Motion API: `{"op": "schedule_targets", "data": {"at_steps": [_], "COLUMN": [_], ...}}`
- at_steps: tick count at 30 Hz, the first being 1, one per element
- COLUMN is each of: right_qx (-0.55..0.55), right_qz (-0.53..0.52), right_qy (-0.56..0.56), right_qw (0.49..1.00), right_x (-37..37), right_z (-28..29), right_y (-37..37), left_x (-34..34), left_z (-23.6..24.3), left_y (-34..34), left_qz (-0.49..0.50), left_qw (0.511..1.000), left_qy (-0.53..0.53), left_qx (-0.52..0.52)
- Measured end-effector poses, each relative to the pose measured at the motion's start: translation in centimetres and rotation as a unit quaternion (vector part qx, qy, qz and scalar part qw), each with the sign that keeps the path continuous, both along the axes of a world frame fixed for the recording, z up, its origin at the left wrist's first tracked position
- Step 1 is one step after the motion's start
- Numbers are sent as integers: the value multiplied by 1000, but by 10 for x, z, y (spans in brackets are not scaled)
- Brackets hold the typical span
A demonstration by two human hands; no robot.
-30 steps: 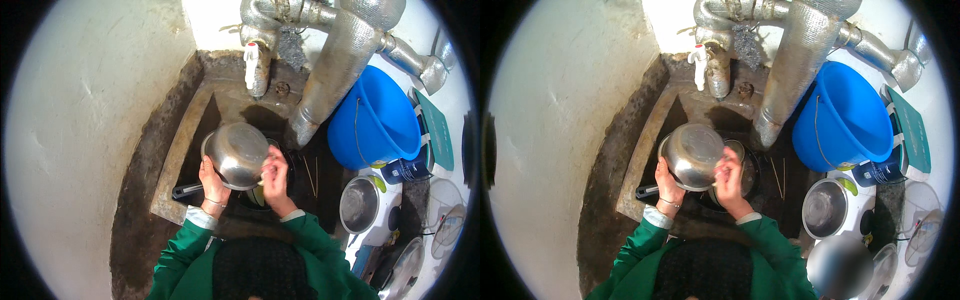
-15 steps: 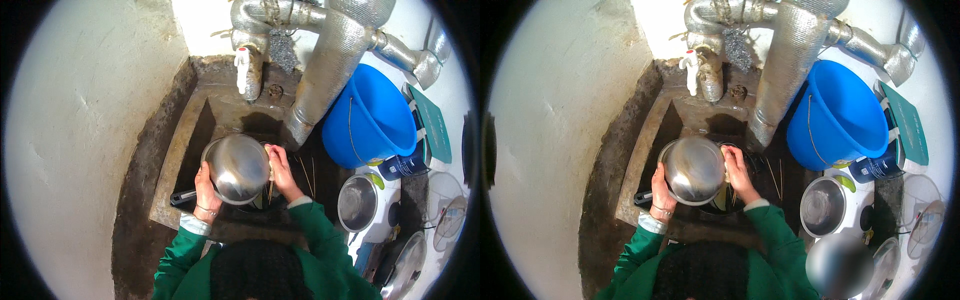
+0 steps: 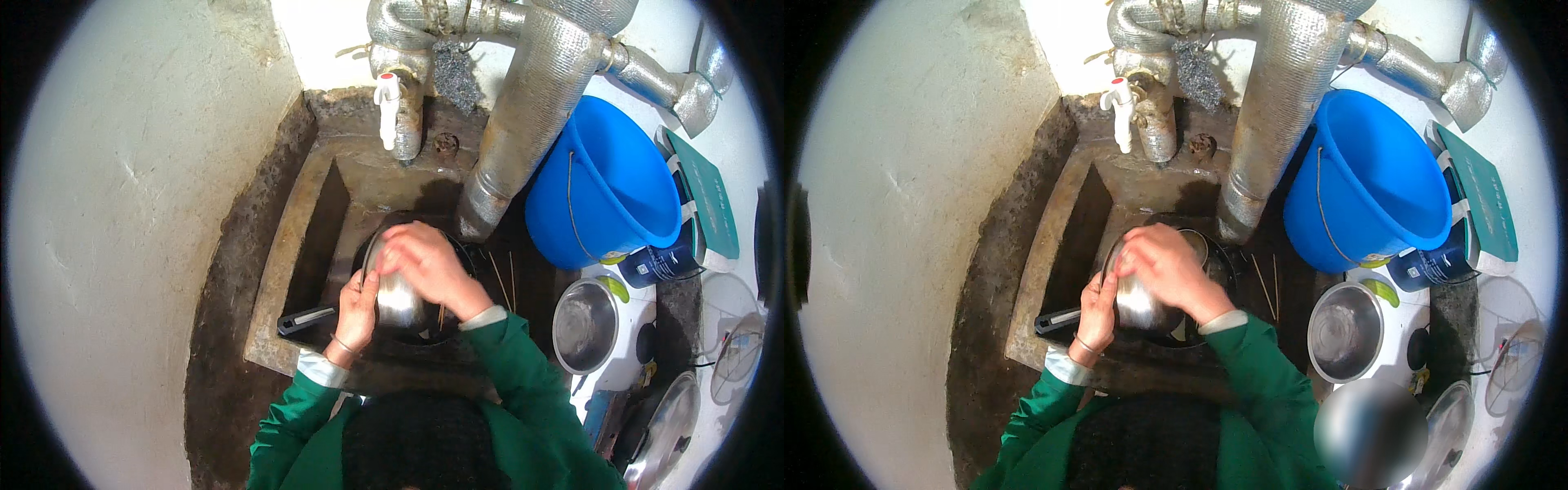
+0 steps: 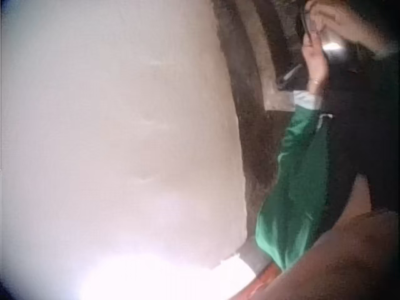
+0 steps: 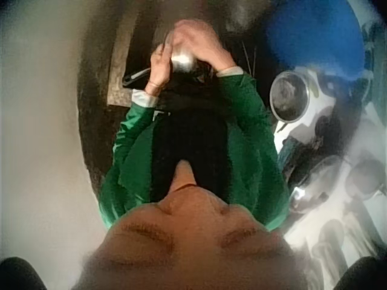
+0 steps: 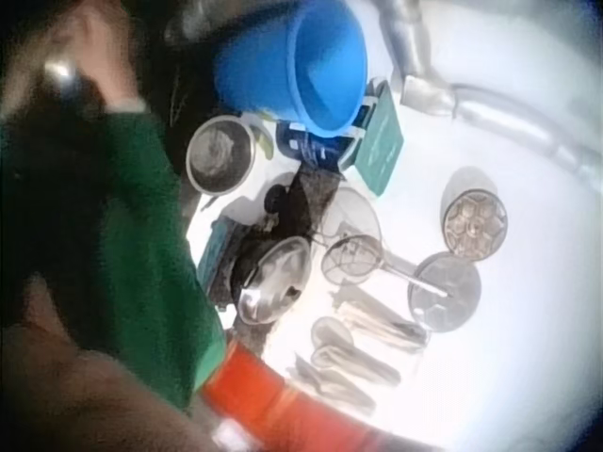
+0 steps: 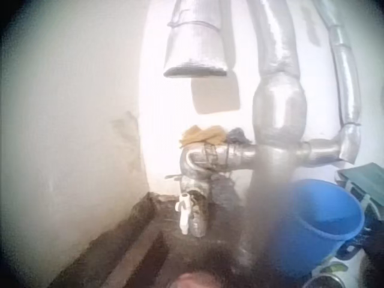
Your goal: The person washes several metal bowls, a green bowl, and chopsticks in a concrete sink using a sponge and running water. They scrub each item and rinse it before placing it aside.
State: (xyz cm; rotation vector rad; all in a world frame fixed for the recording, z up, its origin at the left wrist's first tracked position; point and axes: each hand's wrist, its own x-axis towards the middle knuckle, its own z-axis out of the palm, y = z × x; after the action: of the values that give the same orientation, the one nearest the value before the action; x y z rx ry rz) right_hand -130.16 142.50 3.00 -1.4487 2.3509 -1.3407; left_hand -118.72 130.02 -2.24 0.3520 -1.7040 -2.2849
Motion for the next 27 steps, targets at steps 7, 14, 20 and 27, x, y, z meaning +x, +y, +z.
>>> {"op": "schedule_targets", "data": {"at_steps": [7,14,20,27], "right_qx": [-312,-210,-81,-154], "right_qz": [-161,-141,-49,-92], "right_qy": [-531,-122,162,-415], "right_qw": [771,960,982,892], "right_x": [-12,73,51,-20], "right_z": [-85,-78,-20,-33], "right_y": [42,12,-5,30], "left_x": [-2,-28,-6,24], "left_z": [23,4,-3,17], "left_y": [-9,3,0,-22], "left_qz": [55,255,55,-139], "left_qw": [963,936,960,964], "left_qy": [22,18,97,63], "left_qx": [262,243,-258,-219]}}
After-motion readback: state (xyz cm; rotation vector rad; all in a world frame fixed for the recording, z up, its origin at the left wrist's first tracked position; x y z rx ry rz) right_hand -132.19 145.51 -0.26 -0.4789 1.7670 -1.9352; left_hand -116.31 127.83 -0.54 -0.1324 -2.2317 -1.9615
